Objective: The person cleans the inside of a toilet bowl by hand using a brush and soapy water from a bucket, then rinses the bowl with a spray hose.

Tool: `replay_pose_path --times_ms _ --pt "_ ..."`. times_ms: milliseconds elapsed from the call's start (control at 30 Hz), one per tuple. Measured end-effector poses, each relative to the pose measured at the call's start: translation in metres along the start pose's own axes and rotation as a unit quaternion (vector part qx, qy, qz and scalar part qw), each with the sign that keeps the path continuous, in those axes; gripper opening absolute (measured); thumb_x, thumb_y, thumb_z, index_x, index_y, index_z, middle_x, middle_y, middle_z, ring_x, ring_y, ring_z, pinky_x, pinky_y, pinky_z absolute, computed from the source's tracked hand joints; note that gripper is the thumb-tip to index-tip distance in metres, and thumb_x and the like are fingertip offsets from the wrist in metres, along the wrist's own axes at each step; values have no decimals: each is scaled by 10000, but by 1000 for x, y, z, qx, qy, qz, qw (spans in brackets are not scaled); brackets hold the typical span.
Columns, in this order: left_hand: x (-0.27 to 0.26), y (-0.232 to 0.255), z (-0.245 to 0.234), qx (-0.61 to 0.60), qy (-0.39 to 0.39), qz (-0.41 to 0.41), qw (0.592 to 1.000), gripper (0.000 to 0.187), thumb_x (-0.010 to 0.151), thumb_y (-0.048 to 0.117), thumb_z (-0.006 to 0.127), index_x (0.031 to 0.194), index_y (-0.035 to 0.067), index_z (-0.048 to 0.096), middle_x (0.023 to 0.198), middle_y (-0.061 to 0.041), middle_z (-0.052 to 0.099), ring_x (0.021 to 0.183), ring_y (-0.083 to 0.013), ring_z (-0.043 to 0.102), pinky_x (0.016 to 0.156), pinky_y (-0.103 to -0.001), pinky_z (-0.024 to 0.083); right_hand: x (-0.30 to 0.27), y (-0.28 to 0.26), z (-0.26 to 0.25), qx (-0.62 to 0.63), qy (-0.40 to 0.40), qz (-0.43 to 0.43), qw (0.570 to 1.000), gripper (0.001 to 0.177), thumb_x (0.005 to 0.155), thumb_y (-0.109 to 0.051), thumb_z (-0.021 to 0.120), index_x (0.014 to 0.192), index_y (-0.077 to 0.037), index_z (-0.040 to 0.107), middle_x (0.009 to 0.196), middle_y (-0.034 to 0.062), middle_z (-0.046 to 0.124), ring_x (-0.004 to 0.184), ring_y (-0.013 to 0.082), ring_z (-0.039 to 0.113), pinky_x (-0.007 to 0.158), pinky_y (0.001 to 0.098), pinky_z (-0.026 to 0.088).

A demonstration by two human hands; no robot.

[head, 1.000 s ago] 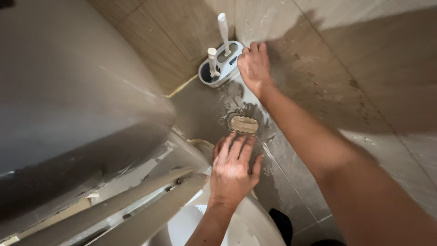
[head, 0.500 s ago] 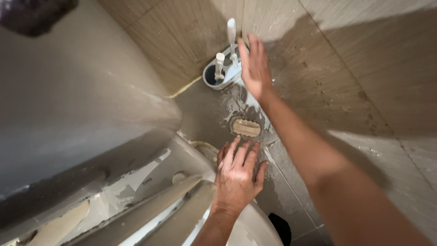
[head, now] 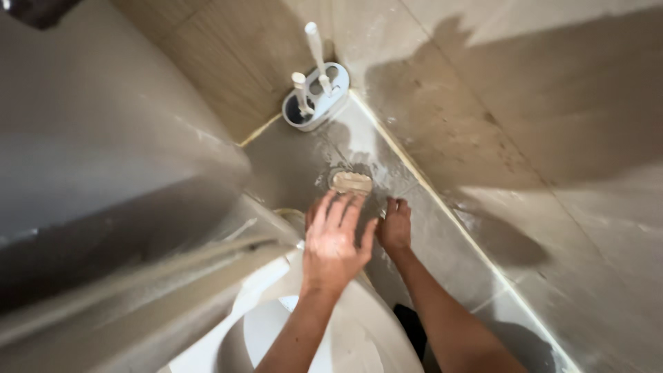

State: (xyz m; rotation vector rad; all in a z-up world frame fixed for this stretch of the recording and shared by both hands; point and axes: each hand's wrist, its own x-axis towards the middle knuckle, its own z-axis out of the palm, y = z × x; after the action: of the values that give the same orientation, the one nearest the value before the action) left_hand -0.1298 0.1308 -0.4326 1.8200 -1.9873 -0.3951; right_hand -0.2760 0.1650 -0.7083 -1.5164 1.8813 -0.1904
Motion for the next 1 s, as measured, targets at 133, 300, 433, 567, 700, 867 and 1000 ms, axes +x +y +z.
replay_pose_path --times_ms 133,300,433,567,700,867,1000 --pt "0 -2 3 -4 -3 2 1000 410 877 264 731 1220 41 703 1244 -130 676 1276 -382 557 1083 -505 429 -70 28 -2 21 -8 38 999 642 774 -35 722 1379 -16 507 1370 252 485 1218 442 502 1035 490 460" --pt "-3 -9 10 -5 8 32 999 416 895 254 745 1237 24 690 1260 -136 659 1291 -386 548 1111 -488 442 -155 35 -24 57 -21 157 986 560 813 -49 717 1346 -80 548 1369 208 507 1276 410 498 1036 485 477" --pt "-7 -6 8 -54 2 50 997 389 889 228 745 1239 64 699 1291 -102 667 1303 -364 543 1132 -466 438 -227 42 -50 86 -43 231 968 523 846 -91 715 1342 -103 549 1360 189 513 1234 402 539 1010 484 499" --pt "-15 10 -1 -29 -28 108 993 391 860 185 735 1244 116 705 1298 -74 666 1331 -361 518 1144 -505 375 -296 58 -62 100 17 224 969 509 818 -95 742 1298 -88 574 1294 195 562 1185 415 578 998 469 508" --pt "-59 57 -5 -34 -44 142 988 425 881 178 713 1301 126 669 1349 -92 626 1358 -376 471 1146 -546 338 -353 66 -78 95 78 224 967 464 811 -78 741 1254 -75 606 1239 208 588 1142 426 598 975 463 507" --pt "-153 134 -7 -83 -108 142 981 432 900 229 713 1312 111 652 1379 -118 601 1384 -351 457 1161 -557 328 -420 68 -105 136 171 218 951 375 801 -45 724 1171 -56 669 1191 198 642 1104 417 619 940 470 512" --pt "-213 172 -17 -152 -161 142 965 421 869 173 723 1281 103 671 1355 -118 606 1331 -347 490 1132 -530 362 -464 96 -97 145 169 325 919 387 788 -65 736 1172 -80 687 1141 173 656 977 339 679 857 430 566"
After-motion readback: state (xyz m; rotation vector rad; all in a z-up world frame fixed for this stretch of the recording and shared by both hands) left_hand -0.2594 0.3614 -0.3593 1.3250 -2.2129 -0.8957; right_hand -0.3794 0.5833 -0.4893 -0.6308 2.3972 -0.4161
